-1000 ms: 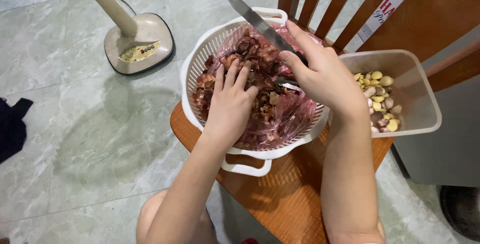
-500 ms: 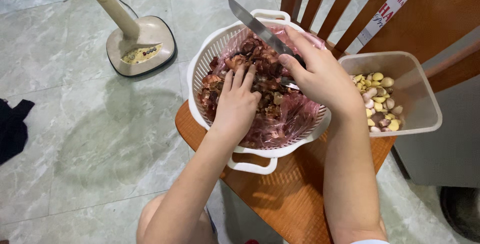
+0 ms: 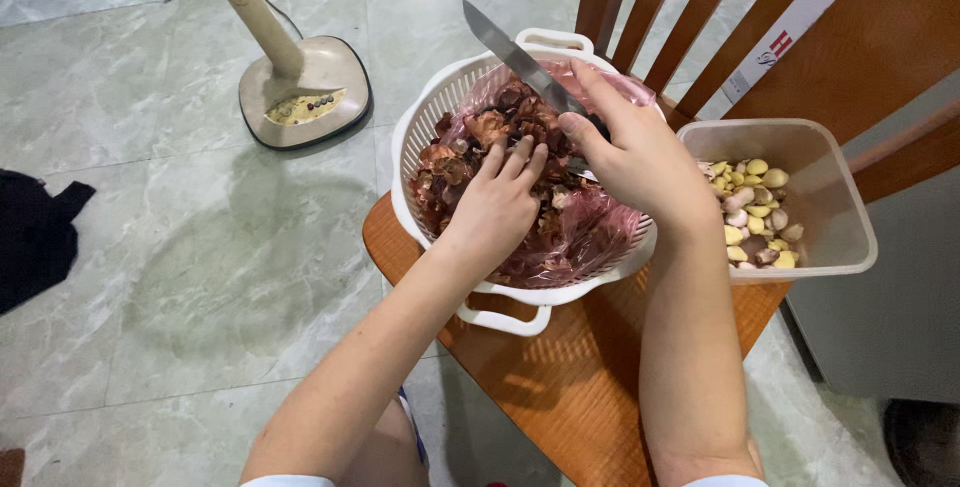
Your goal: The person uses a knife to crack and peel the outer shells of nuts held in a white basket. The peeled nuts are placed into a clear container on the right, while the shells remain in the basket.
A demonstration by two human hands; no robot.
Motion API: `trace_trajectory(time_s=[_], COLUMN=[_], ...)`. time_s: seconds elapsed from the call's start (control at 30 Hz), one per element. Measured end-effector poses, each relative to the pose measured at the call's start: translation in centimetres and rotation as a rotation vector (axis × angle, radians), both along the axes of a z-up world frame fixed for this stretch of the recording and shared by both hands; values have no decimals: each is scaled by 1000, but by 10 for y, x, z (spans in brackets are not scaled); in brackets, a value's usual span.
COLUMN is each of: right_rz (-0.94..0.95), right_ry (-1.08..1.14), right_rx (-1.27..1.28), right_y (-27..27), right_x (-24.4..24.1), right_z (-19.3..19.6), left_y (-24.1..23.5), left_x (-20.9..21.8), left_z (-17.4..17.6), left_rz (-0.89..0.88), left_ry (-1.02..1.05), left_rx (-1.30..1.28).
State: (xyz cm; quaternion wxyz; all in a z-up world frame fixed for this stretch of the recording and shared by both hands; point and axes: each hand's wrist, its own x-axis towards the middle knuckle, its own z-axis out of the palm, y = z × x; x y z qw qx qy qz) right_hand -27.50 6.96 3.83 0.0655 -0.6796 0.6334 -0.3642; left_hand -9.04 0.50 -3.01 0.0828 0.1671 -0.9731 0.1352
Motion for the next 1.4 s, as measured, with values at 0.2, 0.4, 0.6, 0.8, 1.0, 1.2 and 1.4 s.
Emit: trace_trajectory(time_s=[0.2, 0.4, 0.6, 0.8, 1.0, 1.2, 1.4], right_rz=[-10, -1, -50, -114, 143, 124, 259], right_ry=[-83, -203, -217, -320, -209, -912, -928], right_rx=[10, 22, 39, 127, -198, 412, 481], right_y=[5, 8, 15, 15, 3, 6, 1], right_x=[1, 5, 9, 5, 6, 21, 41], right_z=[5, 14, 27, 25, 13, 23, 28], left_y=[-1, -2, -2, -5, -13, -16, -31], left_x=[2, -7, -13, 17, 28, 29, 31], left_z=[-3, -4, 1, 14, 21, 22, 17], left_rz=[-4, 80, 149, 87, 115, 246, 211], left_ry=[142, 85, 36, 440, 746, 989, 1261], left_rx=[2, 89, 192, 350, 672, 954, 1386])
